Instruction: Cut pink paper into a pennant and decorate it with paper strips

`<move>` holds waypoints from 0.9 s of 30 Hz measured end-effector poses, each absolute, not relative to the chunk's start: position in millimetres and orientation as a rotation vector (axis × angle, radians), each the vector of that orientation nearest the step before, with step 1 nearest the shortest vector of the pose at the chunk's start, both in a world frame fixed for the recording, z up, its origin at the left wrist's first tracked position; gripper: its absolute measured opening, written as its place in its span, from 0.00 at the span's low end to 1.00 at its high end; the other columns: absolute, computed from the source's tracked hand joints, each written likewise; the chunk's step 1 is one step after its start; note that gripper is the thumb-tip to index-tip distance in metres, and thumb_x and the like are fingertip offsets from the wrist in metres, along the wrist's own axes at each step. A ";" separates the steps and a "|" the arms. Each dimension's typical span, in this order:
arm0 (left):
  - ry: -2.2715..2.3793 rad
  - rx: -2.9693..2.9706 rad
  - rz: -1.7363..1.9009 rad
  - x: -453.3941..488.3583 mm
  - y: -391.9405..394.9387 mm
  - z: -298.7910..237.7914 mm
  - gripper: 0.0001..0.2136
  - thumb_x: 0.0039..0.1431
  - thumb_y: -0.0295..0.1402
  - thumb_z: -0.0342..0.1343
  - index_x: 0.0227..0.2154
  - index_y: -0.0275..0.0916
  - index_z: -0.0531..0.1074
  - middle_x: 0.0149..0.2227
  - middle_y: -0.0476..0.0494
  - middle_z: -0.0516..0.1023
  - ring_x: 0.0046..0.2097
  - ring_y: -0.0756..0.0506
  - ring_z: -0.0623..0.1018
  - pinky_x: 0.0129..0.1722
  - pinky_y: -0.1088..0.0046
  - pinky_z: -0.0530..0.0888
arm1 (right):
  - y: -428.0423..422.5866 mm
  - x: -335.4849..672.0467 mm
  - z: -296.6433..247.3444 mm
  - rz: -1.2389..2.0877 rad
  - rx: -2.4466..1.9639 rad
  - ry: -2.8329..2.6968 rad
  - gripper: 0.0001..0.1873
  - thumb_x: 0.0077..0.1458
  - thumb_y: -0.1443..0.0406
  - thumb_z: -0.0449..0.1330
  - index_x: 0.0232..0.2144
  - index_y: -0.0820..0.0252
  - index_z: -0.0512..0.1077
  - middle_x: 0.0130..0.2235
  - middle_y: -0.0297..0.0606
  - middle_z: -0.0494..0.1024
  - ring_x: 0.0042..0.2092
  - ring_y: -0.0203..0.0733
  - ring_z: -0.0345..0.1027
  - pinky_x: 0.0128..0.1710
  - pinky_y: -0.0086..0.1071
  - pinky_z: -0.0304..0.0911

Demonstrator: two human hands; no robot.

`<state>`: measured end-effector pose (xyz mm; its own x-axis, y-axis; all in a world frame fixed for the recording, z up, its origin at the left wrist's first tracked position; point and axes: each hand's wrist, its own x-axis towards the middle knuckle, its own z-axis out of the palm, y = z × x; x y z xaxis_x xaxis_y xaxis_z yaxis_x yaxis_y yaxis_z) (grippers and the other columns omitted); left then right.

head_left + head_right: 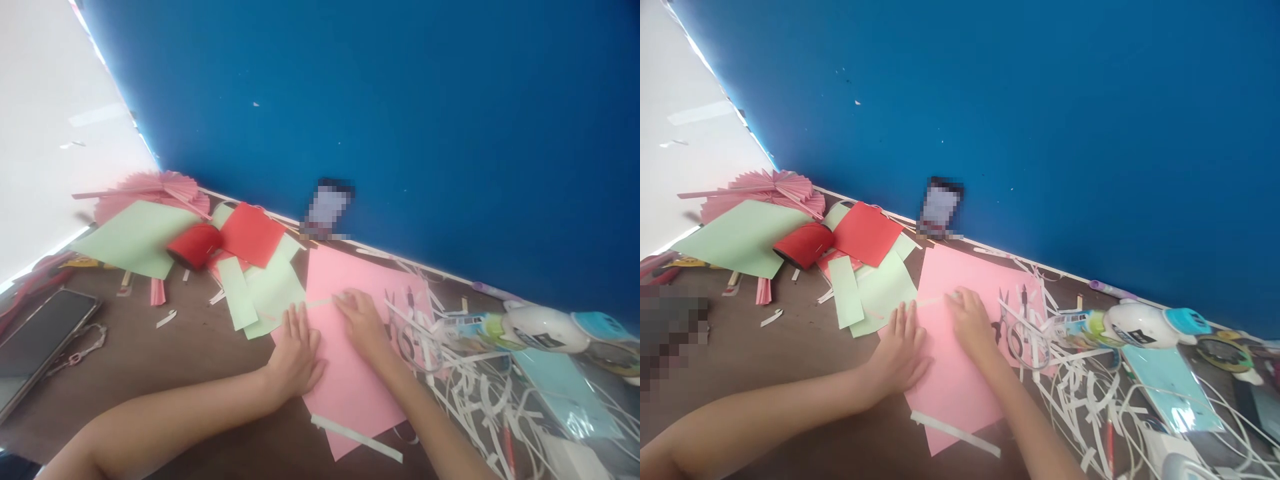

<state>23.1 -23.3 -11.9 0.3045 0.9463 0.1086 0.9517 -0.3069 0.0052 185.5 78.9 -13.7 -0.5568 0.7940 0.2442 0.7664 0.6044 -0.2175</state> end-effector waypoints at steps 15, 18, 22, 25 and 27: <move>-1.830 -2.505 -0.170 22.0 -23.7 -13.2 0.22 0.55 0.45 0.42 0.36 0.28 0.67 0.54 0.18 0.59 0.54 0.25 0.62 0.51 0.47 0.55 | 68.6 190.7 -15.0 -0.139 -1.522 -2.578 0.34 0.44 0.80 0.47 0.49 0.44 0.66 0.53 0.42 0.62 0.49 0.53 0.56 0.42 0.44 0.58; -1.839 -2.517 -0.190 22.0 -23.9 -14.6 0.22 0.55 0.45 0.42 0.36 0.28 0.67 0.55 0.18 0.58 0.55 0.25 0.62 0.51 0.47 0.53 | 69.5 191.3 -11.3 -0.154 -1.573 -2.537 0.34 0.42 0.79 0.48 0.48 0.45 0.67 0.52 0.42 0.64 0.48 0.54 0.57 0.42 0.46 0.57; -1.824 -2.502 -0.197 22.1 -24.4 -15.9 0.22 0.55 0.45 0.42 0.37 0.28 0.67 0.55 0.18 0.59 0.55 0.26 0.62 0.52 0.47 0.54 | 73.9 191.2 -6.9 -0.097 -1.579 -2.494 0.30 0.43 0.78 0.48 0.45 0.47 0.71 0.51 0.41 0.65 0.48 0.53 0.57 0.45 0.50 0.54; -1.814 -2.482 -0.195 22.2 -24.8 -15.8 0.22 0.55 0.45 0.42 0.36 0.27 0.67 0.55 0.18 0.59 0.55 0.26 0.61 0.52 0.47 0.54 | 80.8 189.8 -7.9 0.061 -1.563 -2.372 0.22 0.46 0.75 0.48 0.39 0.54 0.74 0.47 0.43 0.68 0.49 0.51 0.58 0.47 0.48 0.54; -1.812 -2.478 -0.194 22.3 -25.0 -16.0 0.23 0.55 0.46 0.42 0.37 0.27 0.68 0.55 0.18 0.59 0.55 0.26 0.61 0.52 0.47 0.54 | 86.9 188.2 -9.9 0.189 -1.557 -2.224 0.15 0.48 0.70 0.49 0.35 0.58 0.74 0.42 0.43 0.70 0.46 0.48 0.60 0.46 0.44 0.57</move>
